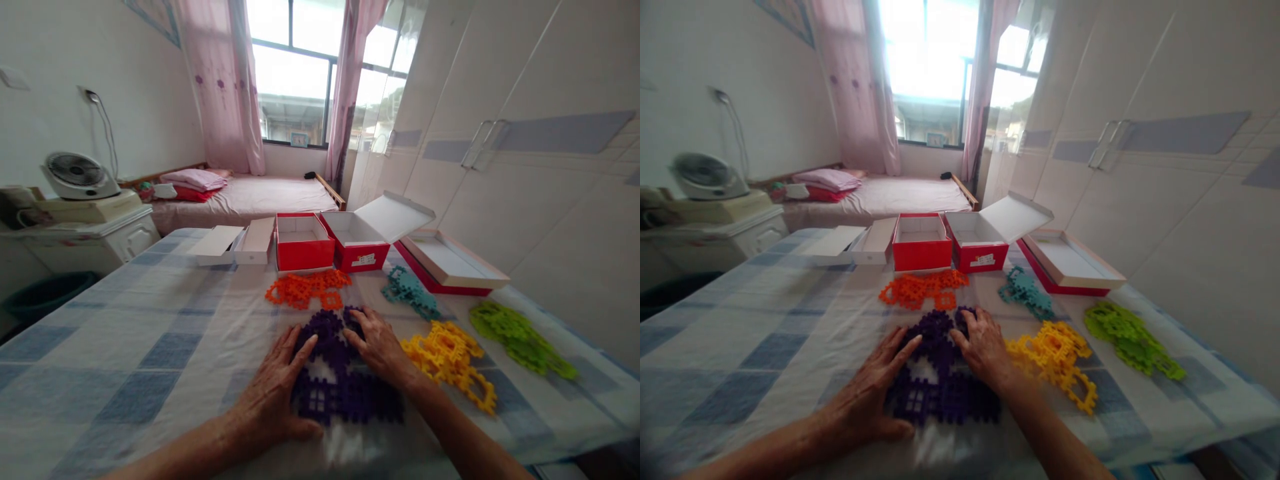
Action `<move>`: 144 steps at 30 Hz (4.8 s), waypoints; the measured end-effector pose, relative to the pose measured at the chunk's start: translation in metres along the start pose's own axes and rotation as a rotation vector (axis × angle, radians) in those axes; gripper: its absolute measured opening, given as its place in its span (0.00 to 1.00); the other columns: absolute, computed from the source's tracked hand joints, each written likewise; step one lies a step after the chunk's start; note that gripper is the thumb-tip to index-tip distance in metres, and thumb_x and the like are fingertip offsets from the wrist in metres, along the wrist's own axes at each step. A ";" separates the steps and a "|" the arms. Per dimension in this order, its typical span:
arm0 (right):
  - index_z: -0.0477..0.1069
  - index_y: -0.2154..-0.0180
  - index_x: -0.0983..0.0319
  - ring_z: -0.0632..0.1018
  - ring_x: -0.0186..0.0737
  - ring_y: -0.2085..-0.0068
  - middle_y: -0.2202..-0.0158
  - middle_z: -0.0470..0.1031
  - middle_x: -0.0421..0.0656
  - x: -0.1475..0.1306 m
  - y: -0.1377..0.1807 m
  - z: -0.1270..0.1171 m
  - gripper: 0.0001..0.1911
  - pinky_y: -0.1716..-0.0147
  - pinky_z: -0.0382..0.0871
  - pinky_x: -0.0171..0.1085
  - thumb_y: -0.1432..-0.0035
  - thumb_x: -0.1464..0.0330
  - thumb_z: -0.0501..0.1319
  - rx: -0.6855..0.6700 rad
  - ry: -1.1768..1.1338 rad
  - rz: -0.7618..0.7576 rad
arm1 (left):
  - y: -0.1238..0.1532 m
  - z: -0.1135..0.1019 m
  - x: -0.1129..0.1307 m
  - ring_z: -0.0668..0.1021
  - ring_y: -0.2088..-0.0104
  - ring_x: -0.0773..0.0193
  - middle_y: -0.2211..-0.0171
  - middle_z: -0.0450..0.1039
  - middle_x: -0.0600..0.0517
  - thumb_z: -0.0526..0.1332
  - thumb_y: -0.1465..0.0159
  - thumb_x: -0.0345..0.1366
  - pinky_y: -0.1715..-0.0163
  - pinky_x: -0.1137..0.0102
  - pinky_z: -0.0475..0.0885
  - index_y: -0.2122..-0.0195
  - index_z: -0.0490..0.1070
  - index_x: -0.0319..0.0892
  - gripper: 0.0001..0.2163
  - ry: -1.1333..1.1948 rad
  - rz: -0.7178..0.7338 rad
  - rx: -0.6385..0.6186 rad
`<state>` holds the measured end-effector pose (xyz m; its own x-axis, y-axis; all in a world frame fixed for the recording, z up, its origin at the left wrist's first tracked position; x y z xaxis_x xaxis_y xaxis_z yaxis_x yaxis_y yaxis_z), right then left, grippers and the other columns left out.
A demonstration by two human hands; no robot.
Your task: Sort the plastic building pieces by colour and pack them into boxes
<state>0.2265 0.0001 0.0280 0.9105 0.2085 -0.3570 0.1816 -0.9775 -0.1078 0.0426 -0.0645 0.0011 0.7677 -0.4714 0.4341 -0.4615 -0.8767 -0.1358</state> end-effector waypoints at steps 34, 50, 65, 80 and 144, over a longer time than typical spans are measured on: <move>0.72 0.61 0.59 0.77 0.41 0.62 0.64 0.76 0.47 0.006 0.095 -0.034 0.17 0.61 0.70 0.39 0.36 0.63 0.45 0.334 -0.137 -0.014 | -0.018 0.003 0.054 0.51 0.36 0.42 0.36 0.51 0.43 0.61 0.48 0.57 0.40 0.43 0.44 0.37 0.52 0.46 0.41 -0.146 0.418 0.068; 0.67 0.48 0.64 0.71 0.43 0.49 0.51 0.72 0.49 -0.008 0.000 -0.017 0.22 0.48 0.60 0.40 0.38 0.59 0.51 0.033 0.026 -0.012 | -0.066 -0.019 0.024 0.64 0.41 0.51 0.42 0.63 0.42 0.49 0.36 0.52 0.42 0.57 0.58 0.42 0.62 0.39 0.27 0.023 0.021 0.095; 0.70 0.55 0.66 0.72 0.50 0.51 0.53 0.73 0.54 -0.030 -0.071 -0.006 0.22 0.56 0.65 0.40 0.50 0.60 0.62 -0.038 0.134 0.138 | -0.063 -0.029 0.017 0.75 0.57 0.64 0.57 0.74 0.52 0.44 0.32 0.42 0.55 0.71 0.67 0.55 0.72 0.45 0.18 0.258 0.029 0.184; 0.70 0.61 0.65 0.75 0.35 0.69 0.69 0.76 0.43 -0.019 -0.086 -0.018 0.13 0.68 0.68 0.33 0.41 0.64 0.52 -0.039 -0.316 0.086 | -0.068 -0.034 0.003 0.76 0.61 0.63 0.62 0.75 0.50 0.42 0.32 0.43 0.57 0.69 0.68 0.63 0.74 0.43 0.21 0.311 -0.042 0.231; 0.65 0.46 0.61 0.64 0.46 0.41 0.43 0.65 0.49 0.166 0.075 -0.068 0.27 0.41 0.54 0.47 0.42 0.54 0.51 0.352 -0.023 0.241 | -0.091 -0.018 -0.040 0.75 0.51 0.54 0.53 0.75 0.49 0.45 0.36 0.54 0.47 0.59 0.66 0.56 0.75 0.42 0.25 0.596 -0.113 0.211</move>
<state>0.4167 -0.0405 0.0235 0.9020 -0.0197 -0.4312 -0.1769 -0.9281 -0.3275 0.0456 0.0356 0.0117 0.3997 -0.2942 0.8682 -0.2487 -0.9464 -0.2062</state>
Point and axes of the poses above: each hand's wrist, its own y-axis away from the middle knuckle, its own z-axis out of the palm, x = y × z, the point moved 7 cm from there along -y, towards the middle knuckle
